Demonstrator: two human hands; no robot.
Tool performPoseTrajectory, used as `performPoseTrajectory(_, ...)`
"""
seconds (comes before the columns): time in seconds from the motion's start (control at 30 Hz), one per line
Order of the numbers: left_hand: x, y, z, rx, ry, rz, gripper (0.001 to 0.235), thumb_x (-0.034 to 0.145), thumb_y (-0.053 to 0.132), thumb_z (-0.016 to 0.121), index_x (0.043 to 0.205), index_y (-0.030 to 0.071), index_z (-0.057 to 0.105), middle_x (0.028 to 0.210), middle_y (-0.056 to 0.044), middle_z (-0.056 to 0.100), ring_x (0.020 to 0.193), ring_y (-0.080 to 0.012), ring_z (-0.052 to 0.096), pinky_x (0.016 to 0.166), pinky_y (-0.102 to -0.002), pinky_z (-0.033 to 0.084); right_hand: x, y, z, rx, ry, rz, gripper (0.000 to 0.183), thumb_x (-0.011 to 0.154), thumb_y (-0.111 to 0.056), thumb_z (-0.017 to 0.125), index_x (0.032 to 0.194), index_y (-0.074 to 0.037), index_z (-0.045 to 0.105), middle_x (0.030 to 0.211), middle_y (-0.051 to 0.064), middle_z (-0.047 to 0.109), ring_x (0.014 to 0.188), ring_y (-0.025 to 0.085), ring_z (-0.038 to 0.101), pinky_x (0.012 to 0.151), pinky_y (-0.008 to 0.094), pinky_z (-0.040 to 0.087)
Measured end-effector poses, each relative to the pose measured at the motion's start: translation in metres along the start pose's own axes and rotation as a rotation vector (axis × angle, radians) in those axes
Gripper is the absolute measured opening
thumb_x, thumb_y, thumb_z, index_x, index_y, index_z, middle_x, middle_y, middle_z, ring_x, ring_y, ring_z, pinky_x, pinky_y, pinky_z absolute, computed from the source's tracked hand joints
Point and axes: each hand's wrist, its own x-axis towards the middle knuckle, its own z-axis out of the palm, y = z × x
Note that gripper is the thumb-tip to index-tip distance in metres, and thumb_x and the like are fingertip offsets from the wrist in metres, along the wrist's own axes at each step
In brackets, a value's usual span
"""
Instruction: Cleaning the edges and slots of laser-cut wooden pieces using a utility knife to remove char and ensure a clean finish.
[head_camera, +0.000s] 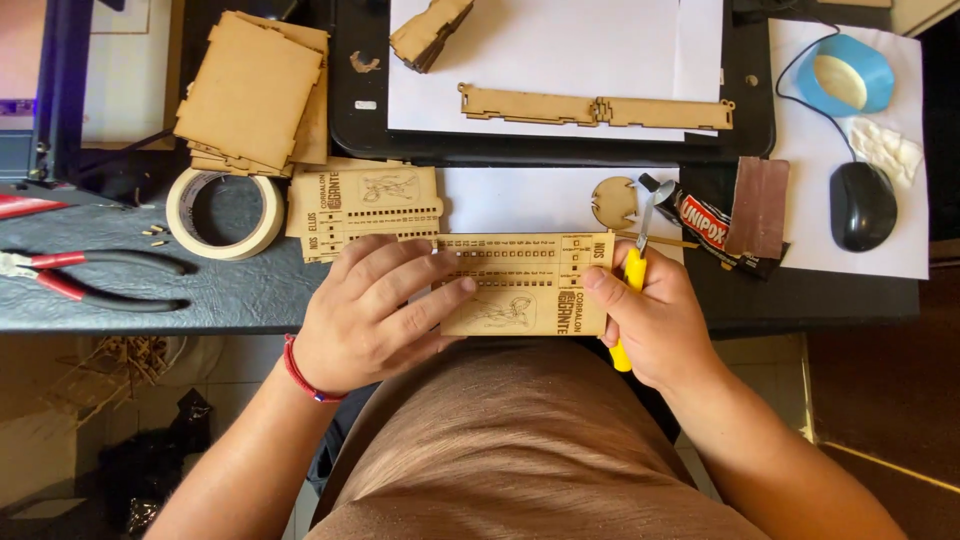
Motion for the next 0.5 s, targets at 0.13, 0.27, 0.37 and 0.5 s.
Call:
performPoseTrajectory(0.13,-0.007,0.004,0.025,0.063,0.223,0.028,0.025,0.100,0.031,0.061,0.118,0.016,0.069,0.116,-0.004,0.064,0.099,-0.0231,0.061,0.087,-0.039,0.051,-0.005,0.000,0.003,0.057,-0.001,-0.104,0.019,0.091,-0.014,0.068,0.081,-0.003,0.058,0.055,0.004,0.050,0.034,0.012,0.052,0.034,0.023,0.045)
performPoseTrajectory(0.27,-0.010,0.005,0.033,0.072,0.352,0.034,0.025,0.098,0.034,0.059,0.108,0.021,0.078,0.106,-0.002,0.067,0.094,-0.0208,0.059,0.081,-0.037,0.052,-0.007,-0.006,0.009,0.136,0.001,-0.182,0.012,0.091,-0.006,0.067,0.086,0.004,0.065,0.051,0.008,0.052,0.031,0.012,0.053,0.035,0.024,0.052)
performPoseTrajectory(0.37,-0.008,0.005,0.027,0.081,0.338,0.049,0.025,0.099,0.034,0.057,0.106,0.022,0.078,0.106,-0.002,0.067,0.093,-0.0201,0.059,0.080,-0.036,0.051,0.002,0.022,-0.002,0.166,-0.018,-0.152,0.012,0.093,-0.008,0.065,0.089,0.003,0.064,0.053,0.007,0.052,0.032,0.010,0.054,0.037,0.023,0.053)
performPoseTrajectory(0.5,0.000,0.009,0.023,0.083,0.337,0.050,0.021,0.100,0.027,0.059,0.105,0.020,0.078,0.103,-0.003,0.067,0.091,-0.0197,0.057,0.081,-0.035,0.049,0.004,0.025,-0.002,0.188,-0.028,-0.136,0.012,0.093,-0.010,0.065,0.091,0.002,0.064,0.055,0.007,0.052,0.032,0.010,0.054,0.037,0.025,0.054)
